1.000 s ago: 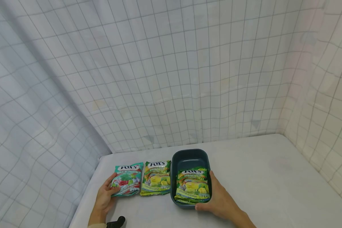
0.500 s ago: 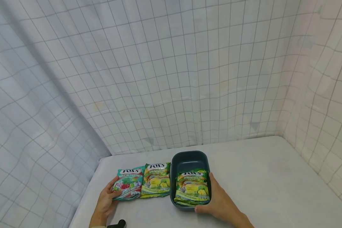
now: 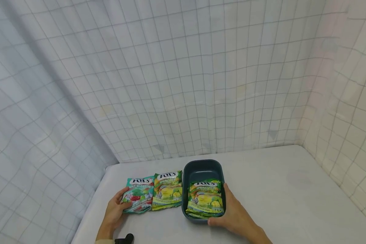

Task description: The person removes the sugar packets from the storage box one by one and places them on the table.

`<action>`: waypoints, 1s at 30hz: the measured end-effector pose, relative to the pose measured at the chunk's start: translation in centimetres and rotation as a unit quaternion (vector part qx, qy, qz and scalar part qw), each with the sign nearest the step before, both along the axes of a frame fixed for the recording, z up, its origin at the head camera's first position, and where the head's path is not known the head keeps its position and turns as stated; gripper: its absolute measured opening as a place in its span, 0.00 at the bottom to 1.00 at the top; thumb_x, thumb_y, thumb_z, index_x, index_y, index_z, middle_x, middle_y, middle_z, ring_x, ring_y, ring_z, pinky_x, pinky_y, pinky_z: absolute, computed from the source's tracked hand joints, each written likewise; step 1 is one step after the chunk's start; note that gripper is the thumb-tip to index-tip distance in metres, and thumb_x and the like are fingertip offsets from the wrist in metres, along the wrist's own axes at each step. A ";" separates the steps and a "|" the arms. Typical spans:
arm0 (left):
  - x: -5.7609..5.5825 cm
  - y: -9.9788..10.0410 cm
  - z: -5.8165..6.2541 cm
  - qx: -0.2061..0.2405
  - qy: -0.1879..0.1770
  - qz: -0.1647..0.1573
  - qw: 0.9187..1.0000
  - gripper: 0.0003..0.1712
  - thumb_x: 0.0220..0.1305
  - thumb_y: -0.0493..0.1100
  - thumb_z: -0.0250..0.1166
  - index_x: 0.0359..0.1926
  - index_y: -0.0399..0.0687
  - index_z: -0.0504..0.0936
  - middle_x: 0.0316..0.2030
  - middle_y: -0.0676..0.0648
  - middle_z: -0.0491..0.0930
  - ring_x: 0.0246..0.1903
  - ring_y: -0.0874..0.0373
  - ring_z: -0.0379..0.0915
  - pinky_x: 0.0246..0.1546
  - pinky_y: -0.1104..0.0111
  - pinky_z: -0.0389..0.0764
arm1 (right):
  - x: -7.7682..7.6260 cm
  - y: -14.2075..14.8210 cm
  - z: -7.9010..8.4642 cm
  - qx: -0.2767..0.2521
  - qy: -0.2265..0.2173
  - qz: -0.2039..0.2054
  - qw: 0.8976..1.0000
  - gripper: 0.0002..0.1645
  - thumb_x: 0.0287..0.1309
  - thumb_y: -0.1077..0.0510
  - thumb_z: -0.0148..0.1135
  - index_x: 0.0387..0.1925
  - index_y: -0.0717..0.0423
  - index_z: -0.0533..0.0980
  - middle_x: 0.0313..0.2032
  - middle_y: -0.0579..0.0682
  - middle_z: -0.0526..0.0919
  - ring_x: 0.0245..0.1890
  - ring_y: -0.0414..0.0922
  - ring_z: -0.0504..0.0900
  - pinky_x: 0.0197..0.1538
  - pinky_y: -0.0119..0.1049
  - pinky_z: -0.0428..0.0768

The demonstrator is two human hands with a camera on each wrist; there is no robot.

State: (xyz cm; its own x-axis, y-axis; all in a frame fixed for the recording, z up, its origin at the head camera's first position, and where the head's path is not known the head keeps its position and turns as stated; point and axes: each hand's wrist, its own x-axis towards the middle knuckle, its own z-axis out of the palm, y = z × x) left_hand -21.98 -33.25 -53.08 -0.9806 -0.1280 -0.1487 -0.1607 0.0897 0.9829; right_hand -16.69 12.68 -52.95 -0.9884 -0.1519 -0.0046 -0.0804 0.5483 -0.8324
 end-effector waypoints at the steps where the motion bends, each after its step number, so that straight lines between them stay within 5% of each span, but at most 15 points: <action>1: 0.0 0.0 0.2 -0.015 -0.003 0.004 1.000 0.45 0.60 0.22 0.61 0.78 0.38 0.56 0.74 0.35 0.57 0.52 0.69 0.72 0.49 0.77 0.77 | 0.0 0.0 0.0 -0.001 0.001 0.001 1.000 0.91 0.28 0.26 0.82 0.81 0.61 0.39 0.78 0.63 0.50 0.75 0.62 0.55 0.71 0.63 0.59; 8: 0.0 0.5 1.0 -0.141 -0.005 -0.006 0.990 0.44 0.59 0.29 0.68 0.75 0.38 0.62 0.71 0.31 0.63 0.64 0.46 0.64 0.47 0.79 0.71 | 0.1 0.2 0.1 0.000 -0.004 -0.004 1.000 0.91 0.28 0.26 0.83 0.81 0.62 0.39 0.78 0.64 0.49 0.75 0.62 0.55 0.71 0.63 0.59; 13: 0.2 0.6 1.1 -0.167 0.004 0.006 0.986 0.41 0.59 0.29 0.67 0.73 0.36 0.64 0.70 0.32 0.65 0.65 0.42 0.63 0.46 0.77 0.72 | 0.1 0.2 0.2 0.005 0.000 0.002 1.000 0.91 0.29 0.25 0.82 0.81 0.62 0.39 0.78 0.63 0.48 0.76 0.62 0.54 0.71 0.62 0.59; 19: 0.5 0.3 1.3 -0.121 0.027 0.043 0.991 0.39 0.63 0.28 0.65 0.74 0.35 0.62 0.72 0.31 0.61 0.69 0.38 0.61 0.43 0.82 0.75 | -0.1 0.0 0.3 0.005 0.002 0.001 1.000 0.91 0.29 0.26 0.83 0.81 0.62 0.40 0.78 0.63 0.50 0.75 0.62 0.55 0.71 0.62 0.60; 25: 0.6 0.5 1.8 -0.090 0.067 0.063 0.992 0.40 0.64 0.25 0.63 0.75 0.35 0.59 0.73 0.36 0.62 0.72 0.42 0.59 0.64 0.72 0.67 | 0.0 -0.1 0.3 0.008 -0.001 0.000 1.000 0.91 0.28 0.27 0.83 0.80 0.63 0.40 0.78 0.64 0.50 0.75 0.62 0.56 0.70 0.63 0.60; 30: 0.8 1.7 2.8 -0.057 0.104 0.064 0.991 0.44 0.65 0.25 0.64 0.78 0.36 0.55 0.73 0.36 0.61 0.72 0.41 0.58 0.59 0.76 0.72 | -0.1 0.0 0.2 0.009 -0.005 0.000 1.000 0.91 0.28 0.26 0.83 0.80 0.63 0.40 0.78 0.64 0.49 0.75 0.62 0.55 0.71 0.63 0.59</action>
